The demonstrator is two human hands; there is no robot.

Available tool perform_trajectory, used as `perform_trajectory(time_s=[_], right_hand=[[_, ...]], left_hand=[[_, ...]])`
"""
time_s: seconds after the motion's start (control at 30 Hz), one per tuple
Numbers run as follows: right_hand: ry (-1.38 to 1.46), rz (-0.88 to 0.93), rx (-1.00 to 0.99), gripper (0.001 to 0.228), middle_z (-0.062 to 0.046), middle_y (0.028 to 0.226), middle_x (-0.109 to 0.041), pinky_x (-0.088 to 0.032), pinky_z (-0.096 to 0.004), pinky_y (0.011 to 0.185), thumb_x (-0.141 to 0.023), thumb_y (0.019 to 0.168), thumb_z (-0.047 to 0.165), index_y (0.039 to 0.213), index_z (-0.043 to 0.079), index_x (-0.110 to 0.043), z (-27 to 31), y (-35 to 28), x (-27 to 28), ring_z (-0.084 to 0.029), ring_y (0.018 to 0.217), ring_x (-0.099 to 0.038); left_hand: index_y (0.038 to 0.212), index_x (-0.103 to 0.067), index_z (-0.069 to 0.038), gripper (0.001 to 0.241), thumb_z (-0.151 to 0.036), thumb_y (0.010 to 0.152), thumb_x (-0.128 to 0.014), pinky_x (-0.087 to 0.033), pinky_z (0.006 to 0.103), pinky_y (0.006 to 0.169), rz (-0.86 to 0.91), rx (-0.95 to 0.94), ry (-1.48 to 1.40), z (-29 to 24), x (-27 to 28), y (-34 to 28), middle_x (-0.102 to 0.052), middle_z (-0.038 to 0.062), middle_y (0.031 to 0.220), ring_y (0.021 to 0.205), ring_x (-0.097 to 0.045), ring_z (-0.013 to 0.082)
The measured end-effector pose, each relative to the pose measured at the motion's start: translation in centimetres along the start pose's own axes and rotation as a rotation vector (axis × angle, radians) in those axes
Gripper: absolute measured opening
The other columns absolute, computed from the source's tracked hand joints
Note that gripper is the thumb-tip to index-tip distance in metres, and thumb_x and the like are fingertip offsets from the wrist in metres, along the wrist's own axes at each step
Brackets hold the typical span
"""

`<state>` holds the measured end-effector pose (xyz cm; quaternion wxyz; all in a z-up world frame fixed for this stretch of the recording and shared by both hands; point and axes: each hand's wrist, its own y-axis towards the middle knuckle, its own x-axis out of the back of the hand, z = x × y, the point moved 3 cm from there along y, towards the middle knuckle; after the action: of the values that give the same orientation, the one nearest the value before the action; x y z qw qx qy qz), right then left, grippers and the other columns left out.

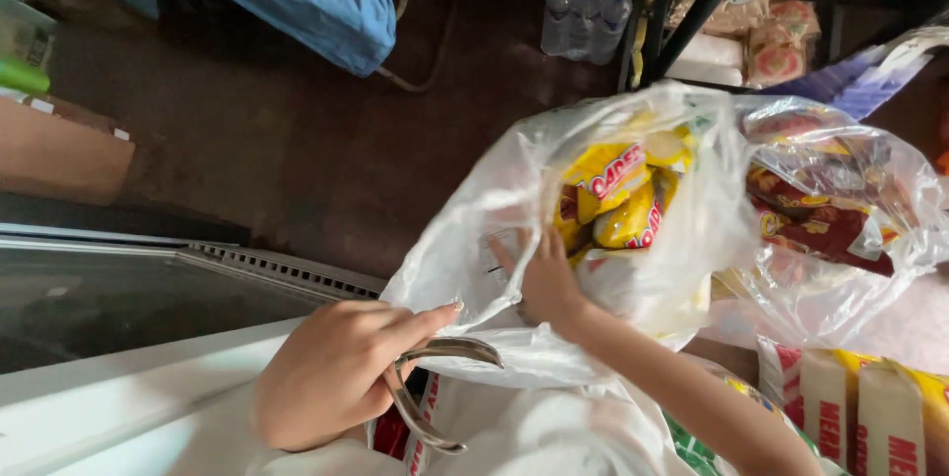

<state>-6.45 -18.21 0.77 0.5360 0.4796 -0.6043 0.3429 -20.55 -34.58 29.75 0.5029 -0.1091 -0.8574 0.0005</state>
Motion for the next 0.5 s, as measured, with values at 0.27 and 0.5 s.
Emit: perform_trajectory(time_s=[0.27,0.5], right_hand=[[-0.295,0.364,-0.073,0.084,-0.009,0.166,-0.031,-0.012,-0.069,0.123,-0.049,0.095,0.044,0.165,0.014,-0.013,2.5,1.6,-3.2,-0.041,0.152,-0.028],[-0.047,-0.055,-0.045,0.057,-0.010,0.142,-0.064,-0.021,-0.069,0.122,-0.055,0.090,0.022,0.145,0.006,-0.057,-0.6,-0.2,-0.5,-0.042,0.151,-0.036]], left_hand=[[0.137,-0.061,-0.016,0.072,0.004,0.068,-0.061,-0.051,0.0443,0.053,0.060,0.071,0.058,-0.1,0.0,0.9,-0.074,-0.001,0.074,0.063,-0.069,0.0240],[0.139,-0.061,-0.022,0.065,-0.007,0.077,-0.069,-0.054,0.0447,0.061,0.040,0.198,0.106,1.0,-0.7,1.1,-0.077,-0.004,0.076,0.068,-0.071,0.0221]])
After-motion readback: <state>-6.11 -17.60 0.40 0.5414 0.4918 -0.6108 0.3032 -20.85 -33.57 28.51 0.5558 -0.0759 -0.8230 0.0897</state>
